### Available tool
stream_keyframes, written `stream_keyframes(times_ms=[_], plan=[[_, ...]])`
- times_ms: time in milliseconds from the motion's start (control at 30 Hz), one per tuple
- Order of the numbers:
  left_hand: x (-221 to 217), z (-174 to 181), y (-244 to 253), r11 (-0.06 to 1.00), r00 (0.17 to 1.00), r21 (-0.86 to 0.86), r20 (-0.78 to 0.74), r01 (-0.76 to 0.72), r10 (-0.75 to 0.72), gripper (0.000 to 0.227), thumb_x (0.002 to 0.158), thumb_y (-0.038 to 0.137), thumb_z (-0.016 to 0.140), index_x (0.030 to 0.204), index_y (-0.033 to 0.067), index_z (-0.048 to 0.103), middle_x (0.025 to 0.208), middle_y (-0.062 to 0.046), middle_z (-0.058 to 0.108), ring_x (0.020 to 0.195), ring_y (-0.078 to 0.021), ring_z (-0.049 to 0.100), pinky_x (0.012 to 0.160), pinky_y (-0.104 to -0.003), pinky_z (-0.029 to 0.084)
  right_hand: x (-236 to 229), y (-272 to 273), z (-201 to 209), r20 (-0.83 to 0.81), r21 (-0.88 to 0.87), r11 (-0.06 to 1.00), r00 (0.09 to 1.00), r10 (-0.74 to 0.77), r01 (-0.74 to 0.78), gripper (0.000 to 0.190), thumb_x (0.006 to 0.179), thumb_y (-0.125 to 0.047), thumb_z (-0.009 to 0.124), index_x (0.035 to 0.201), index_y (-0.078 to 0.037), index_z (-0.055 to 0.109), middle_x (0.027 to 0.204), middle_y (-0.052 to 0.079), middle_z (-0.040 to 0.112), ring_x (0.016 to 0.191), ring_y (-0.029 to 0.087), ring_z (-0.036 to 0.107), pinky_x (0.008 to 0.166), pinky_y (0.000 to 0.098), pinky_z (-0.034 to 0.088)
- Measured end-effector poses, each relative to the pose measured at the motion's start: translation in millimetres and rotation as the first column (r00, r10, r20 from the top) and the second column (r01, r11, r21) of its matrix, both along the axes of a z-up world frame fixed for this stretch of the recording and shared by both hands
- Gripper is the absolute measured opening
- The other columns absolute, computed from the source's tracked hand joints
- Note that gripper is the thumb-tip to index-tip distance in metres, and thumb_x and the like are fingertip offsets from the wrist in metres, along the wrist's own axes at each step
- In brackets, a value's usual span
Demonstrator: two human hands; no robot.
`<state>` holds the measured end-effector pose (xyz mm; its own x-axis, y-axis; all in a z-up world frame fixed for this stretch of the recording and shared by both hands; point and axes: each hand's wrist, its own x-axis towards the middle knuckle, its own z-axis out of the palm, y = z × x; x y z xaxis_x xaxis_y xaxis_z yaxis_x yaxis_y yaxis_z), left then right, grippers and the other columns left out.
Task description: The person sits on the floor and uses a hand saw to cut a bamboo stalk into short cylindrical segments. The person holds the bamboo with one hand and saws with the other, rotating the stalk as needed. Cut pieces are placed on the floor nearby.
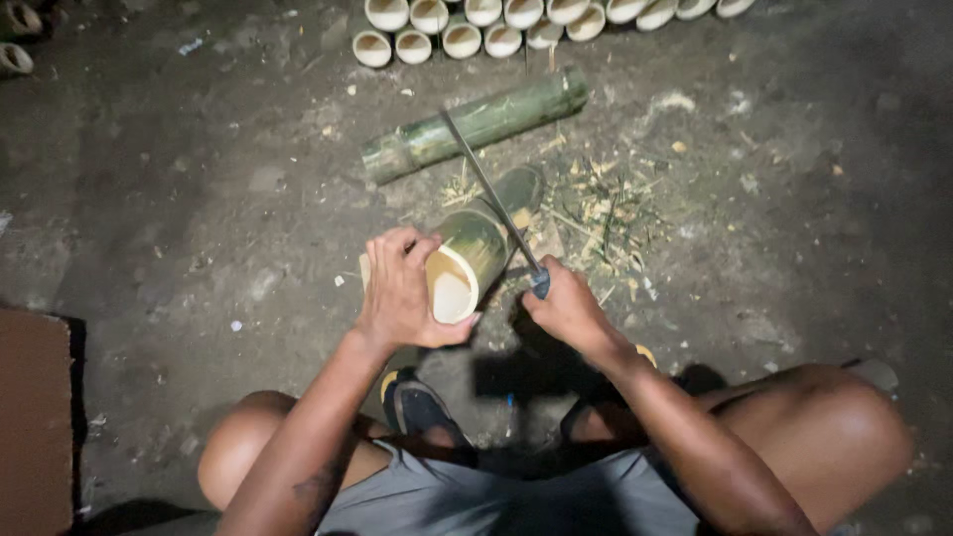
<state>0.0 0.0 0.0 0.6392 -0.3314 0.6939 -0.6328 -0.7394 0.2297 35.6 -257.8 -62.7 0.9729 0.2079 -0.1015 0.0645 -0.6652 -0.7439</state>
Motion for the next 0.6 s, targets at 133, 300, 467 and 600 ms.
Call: stream_keyframes(times_ms=[133, 300, 467, 600], plan=[[4.3, 7.4, -2.4, 1.000, 1.000, 0.005, 0.021, 0.012, -0.012, 0.101, 0.060, 0.052, 0.090, 0.136, 0.0053, 0.043, 0.124, -0.020, 0.045, 0.118, -0.0408, 0.047, 0.099, -0.054, 0.037, -7.5, -0.3, 23.9, -0.007, -0.025, 1.000, 1.000, -0.007, 0.007, 0.034, 0.081, -0.021, 0.069, 0.106, -0.001, 0.061, 0.083, 0.024, 0.070, 0.081, 0.041, 0.072, 0.071, 0.0481, 0.055], [4.0, 4.3, -5.2, 0.999, 0.999, 0.006, 0.003, 0.032, -0.032, 0.102, 0.061, 0.049, 0.091, 0.138, 0.0039, 0.042, 0.127, -0.020, 0.046, 0.120, -0.0409, 0.047, 0.102, -0.055, 0.037, -35.0, -1.1, 3.8, 0.141, -0.026, 1.000, 0.990, 0.011, -0.008, 0.034, 0.081, -0.023, 0.071, 0.108, -0.003, 0.065, 0.081, 0.024, 0.070, 0.078, 0.047, 0.068, 0.065, 0.0519, 0.052], [-5.5, 8.3, -4.3, 0.999, 0.999, -0.043, -0.026, -0.026, 0.025, 0.101, 0.056, 0.048, 0.091, 0.133, 0.0032, 0.044, 0.122, -0.022, 0.046, 0.115, -0.0428, 0.046, 0.099, -0.056, 0.037, 14.5, -8.5, -8.6, -0.025, -0.061, 0.998, 0.999, -0.036, 0.034, 0.034, 0.078, -0.019, 0.069, 0.106, 0.000, 0.063, 0.078, 0.024, 0.070, 0.074, 0.042, 0.071, 0.066, 0.0486, 0.055], [2.2, 8.5, -12.3, 0.992, 0.996, -0.088, -0.011, -0.089, 0.089, 0.098, 0.058, 0.044, 0.091, 0.133, 0.0019, 0.044, 0.123, -0.023, 0.045, 0.114, -0.0438, 0.046, 0.098, -0.056, 0.038, -16.5, -7.0, 11.9, 0.020, -0.010, 1.000, 1.000, 0.002, -0.001, 0.041, 0.076, -0.018, 0.070, 0.113, -0.001, 0.062, 0.078, 0.024, 0.070, 0.074, 0.043, 0.070, 0.066, 0.0500, 0.053]])
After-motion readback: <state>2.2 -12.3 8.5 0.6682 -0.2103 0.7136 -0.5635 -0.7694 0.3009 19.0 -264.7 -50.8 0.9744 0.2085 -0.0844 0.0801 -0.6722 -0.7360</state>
